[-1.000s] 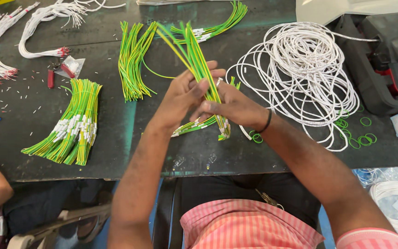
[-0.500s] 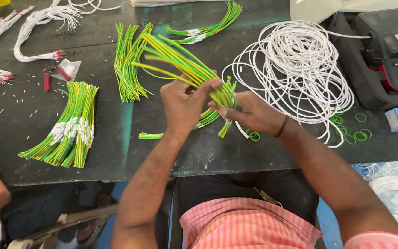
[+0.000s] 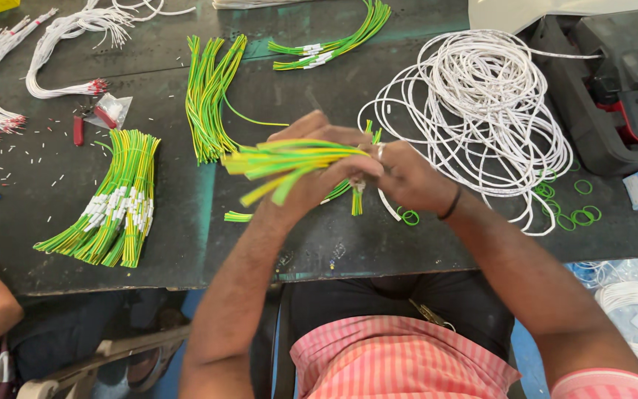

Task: The person gathers loose green and yellow insulated wires from the workbench, aligns them into a bundle, and secures the bundle with a green rubber band. They place the finished bundle with other completed bundles and repeat the process with more wires.

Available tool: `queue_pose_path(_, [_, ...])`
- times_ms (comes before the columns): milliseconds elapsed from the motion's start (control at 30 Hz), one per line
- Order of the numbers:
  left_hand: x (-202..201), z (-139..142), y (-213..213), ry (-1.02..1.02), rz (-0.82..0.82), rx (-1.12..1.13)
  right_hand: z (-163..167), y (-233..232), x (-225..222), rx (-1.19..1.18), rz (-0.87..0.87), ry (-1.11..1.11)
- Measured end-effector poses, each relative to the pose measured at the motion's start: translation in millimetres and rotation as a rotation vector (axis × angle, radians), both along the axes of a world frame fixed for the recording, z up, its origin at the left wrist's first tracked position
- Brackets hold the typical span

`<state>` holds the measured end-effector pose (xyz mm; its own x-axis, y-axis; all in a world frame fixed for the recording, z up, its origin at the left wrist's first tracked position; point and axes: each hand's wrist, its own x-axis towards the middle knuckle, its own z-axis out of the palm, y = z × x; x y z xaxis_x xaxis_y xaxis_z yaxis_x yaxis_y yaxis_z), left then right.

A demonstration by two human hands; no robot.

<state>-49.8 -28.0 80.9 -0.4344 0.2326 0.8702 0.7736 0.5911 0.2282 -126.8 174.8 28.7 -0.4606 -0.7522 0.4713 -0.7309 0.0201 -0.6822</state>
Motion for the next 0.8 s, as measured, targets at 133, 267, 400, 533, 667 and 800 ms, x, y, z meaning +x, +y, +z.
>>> queue_pose_path(133, [9, 7, 5, -0.008, 0.031, 0.04, -21, -12, 2, -0.05, -0.045, 0.245])
queue_pose_path(267, [13, 17, 7, -0.027, 0.013, 0.078, -30, -18, -5, -0.03, 0.036, 0.207])
queue_pose_path(400, [18, 26, 6, -0.092, -0.016, 0.017, -47, -15, -10, -0.077, 0.087, 0.137])
queue_pose_path(533, [23, 27, 8, -0.063, 0.047, -0.119, -91, -19, -23, -0.153, 0.223, -0.5])
queue_pose_path(667, [24, 29, 21, -0.048, 0.151, -0.177, -137, -24, -45, 0.018, 0.184, -0.231])
queue_pose_path(800, [23, 29, 41, -0.093, 0.15, -0.13, -159, -26, -36, 0.174, 0.187, -0.038])
